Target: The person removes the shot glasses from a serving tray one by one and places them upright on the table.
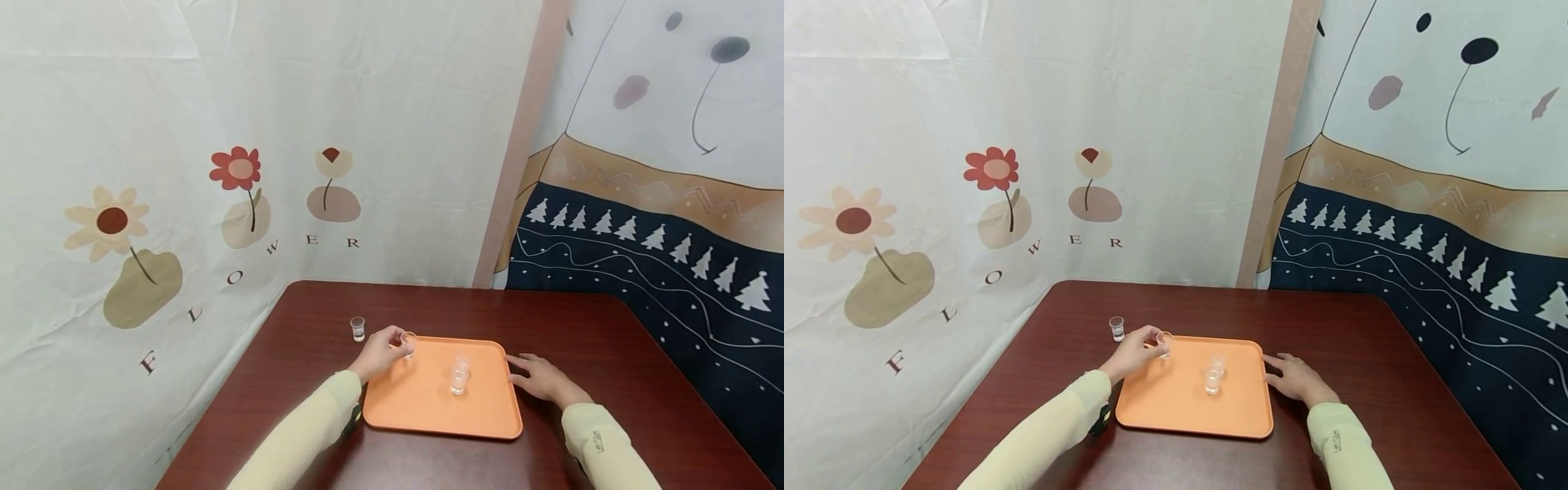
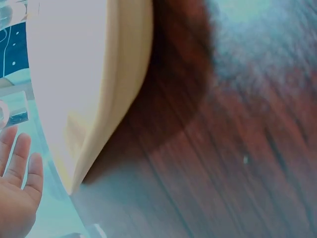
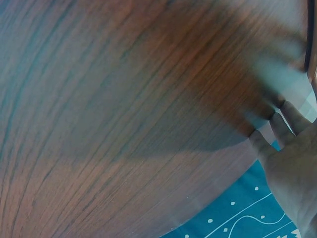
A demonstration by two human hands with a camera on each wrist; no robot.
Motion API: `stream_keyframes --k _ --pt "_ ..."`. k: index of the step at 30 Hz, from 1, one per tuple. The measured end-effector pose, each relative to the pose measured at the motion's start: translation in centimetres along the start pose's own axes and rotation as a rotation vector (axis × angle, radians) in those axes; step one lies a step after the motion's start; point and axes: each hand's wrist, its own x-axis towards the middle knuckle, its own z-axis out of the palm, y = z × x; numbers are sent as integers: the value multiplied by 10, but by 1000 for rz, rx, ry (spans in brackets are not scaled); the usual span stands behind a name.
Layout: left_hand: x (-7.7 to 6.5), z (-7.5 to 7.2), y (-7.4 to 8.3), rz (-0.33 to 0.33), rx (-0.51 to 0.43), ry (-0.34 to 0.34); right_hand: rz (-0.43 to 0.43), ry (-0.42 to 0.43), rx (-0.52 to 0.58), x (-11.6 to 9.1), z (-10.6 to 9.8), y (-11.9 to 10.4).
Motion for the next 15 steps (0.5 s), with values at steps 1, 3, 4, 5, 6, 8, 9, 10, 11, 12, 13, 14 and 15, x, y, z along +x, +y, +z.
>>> stream_keyframes --k 1,3,4,5,6,8,9,10,11,12,13,14,15 --pt "0 -2 0 -3 -1 6 3 0 3 0 0 0" --pt "0 -5 -1 -11 -9 13 7 -2 6 0 0 0" --pt "-1 -6 -1 -20 -13 16 4 -2 2 0 0 0" --pt "-1 -7 -1 -23 -17 18 2 -2 0 0 0 -1" --pt "-1 -9 -1 -27 -22 20 4 -1 -1 0 1 0" --pt "-2 -12 0 -36 -30 26 8 1 3 0 1 -1" --pt "-3 -13 -1 -38 -32 29 6 2 2 0 1 -1" --pt "-3 -14 -2 -36 -31 33 6 2 1 0 1 -2" --pt "-3 -15 -2 -33 -32 37 9 2 2 0 0 -2" --pt "-3 -16 -3 -33 -36 43 11 3 3 0 0 -2" --pt "-3 -17 -4 -31 -34 50 11 3 0 0 0 -2" --pt "-4 -18 -5 -31 -35 57 10 3 -2 0 0 -3" --pt "-4 -19 -6 -32 -39 63 10 3 -3 0 0 -3"
